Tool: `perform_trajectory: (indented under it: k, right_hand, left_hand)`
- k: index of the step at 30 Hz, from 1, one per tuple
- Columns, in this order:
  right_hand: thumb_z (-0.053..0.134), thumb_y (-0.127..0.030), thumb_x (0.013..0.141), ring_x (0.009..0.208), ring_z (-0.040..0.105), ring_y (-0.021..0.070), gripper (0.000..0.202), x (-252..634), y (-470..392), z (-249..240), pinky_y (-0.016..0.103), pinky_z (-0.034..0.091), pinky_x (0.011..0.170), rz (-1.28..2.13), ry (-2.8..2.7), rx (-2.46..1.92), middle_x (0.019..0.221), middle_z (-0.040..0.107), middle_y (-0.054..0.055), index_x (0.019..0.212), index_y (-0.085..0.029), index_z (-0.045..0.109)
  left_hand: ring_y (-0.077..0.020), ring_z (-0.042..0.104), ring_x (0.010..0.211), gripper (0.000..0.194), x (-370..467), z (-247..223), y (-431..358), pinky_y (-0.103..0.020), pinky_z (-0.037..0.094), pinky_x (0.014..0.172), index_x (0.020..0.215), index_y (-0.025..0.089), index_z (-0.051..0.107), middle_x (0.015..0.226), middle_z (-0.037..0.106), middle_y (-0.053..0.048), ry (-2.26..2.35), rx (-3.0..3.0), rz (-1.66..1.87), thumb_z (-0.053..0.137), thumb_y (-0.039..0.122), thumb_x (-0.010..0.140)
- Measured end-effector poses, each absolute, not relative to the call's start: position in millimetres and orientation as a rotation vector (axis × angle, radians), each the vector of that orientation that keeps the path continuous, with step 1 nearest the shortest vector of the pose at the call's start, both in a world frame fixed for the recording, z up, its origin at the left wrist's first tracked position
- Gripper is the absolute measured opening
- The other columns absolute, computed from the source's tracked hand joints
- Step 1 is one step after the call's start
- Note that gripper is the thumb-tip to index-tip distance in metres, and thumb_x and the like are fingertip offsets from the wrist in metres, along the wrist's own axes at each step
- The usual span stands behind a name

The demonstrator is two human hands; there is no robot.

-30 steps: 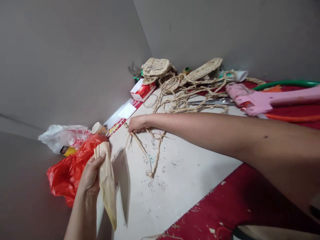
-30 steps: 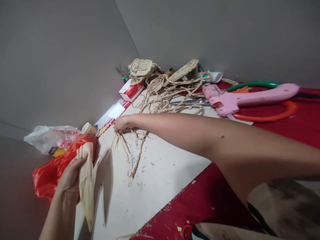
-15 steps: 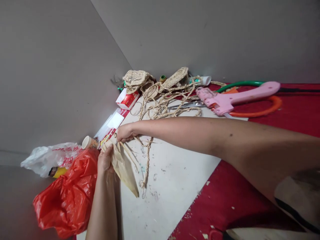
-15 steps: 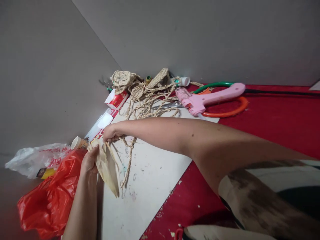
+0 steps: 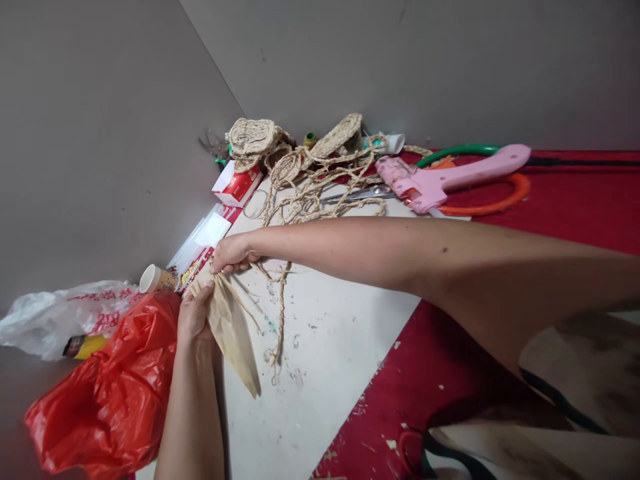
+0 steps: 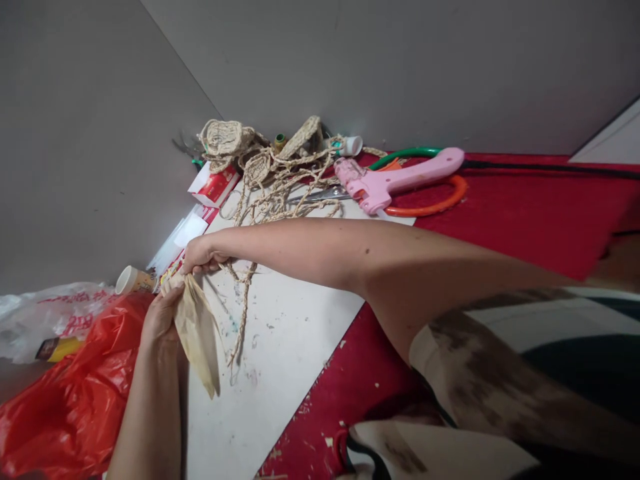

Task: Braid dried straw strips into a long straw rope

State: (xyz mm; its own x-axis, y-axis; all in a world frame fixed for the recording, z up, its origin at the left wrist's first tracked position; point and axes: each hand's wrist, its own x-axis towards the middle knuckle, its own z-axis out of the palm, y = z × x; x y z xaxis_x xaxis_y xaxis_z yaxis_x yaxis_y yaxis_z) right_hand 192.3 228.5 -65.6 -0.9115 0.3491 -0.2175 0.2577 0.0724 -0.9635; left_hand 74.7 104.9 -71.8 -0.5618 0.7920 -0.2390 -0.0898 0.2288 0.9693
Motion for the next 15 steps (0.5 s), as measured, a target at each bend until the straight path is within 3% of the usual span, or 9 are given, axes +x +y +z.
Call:
perform_trajectory:
  k: [4,15]
  right_hand:
    - [0.051,-0.020,0.085,0.035,0.024,0.0026,0.028,192.5,227.0,-65.9,0.018,0.016,0.037,1.950,-2.250,-0.641,0.043,0.035,-0.008,0.060,-0.014,0.040]
    - [0.054,-0.015,0.075,0.031,0.022,0.0033,0.024,192.9,218.5,-65.3,0.020,0.014,0.035,1.778,-2.272,-0.738,0.036,0.029,-0.009,0.057,-0.016,0.038]
  left_hand:
    - [-0.0226,0.069,0.076,0.031,76.7,-74.5,107.4,-0.030,0.055,0.067,0.089,0.018,0.068,0.075,0.073,-0.002,1.724,0.706,1.446,0.070,0.015,0.058]
    - [-0.0188,0.066,0.067,0.027,73.0,-83.5,110.1,-0.031,0.052,0.068,0.085,0.015,0.069,0.079,0.072,-0.004,1.727,0.830,1.489,0.071,0.022,0.059]
